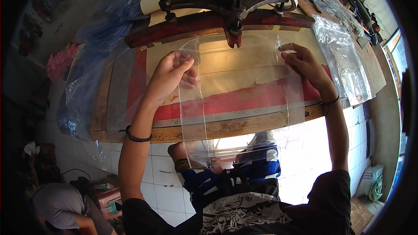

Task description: The person handles clear plastic bags at a workstation, flattening them by hand on a surface and then holding one up.

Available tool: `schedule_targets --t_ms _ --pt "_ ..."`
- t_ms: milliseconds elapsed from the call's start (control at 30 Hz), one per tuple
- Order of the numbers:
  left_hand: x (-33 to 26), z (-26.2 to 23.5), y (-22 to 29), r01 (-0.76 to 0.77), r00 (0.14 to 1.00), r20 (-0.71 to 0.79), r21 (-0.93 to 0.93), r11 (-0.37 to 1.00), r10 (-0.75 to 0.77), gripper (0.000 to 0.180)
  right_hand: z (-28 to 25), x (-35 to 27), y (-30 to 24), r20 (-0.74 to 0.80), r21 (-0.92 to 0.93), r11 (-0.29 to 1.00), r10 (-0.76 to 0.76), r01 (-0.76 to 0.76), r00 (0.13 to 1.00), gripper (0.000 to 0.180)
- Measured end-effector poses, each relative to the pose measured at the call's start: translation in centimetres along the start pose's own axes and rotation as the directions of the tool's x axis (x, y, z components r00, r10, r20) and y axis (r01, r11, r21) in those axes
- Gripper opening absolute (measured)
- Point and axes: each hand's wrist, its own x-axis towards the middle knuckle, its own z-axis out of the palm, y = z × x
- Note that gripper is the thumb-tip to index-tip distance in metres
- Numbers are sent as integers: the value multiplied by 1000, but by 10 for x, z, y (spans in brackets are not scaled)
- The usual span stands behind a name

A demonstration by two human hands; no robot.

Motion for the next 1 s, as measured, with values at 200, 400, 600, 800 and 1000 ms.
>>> schedule_targets --t_ms 200,400,600,800,1000 --pt "-2 2 5 45 999 -26 39 998 -44 31 -1 -3 -8 87 -1 1000 27 -27 996 32" --pt "-6 2 16 97 995 13 21 995 -97 36 -2 1 3 110 34 998 -52 48 993 34" --pt "-2 -16 6 86 996 18 173 981 -91 35 -1 -1 -5 76 37 999 6 -9 997 36" --pt "-10 -15 16 122 987 83 180 976 -139 37 -10 -4 -9 261 16 1000 -1 -3 965 39" --pt "-11 -19 19 7 1000 1 264 965 -8 33 -3 -4 -7 143 94 995 16 -30 990 35"
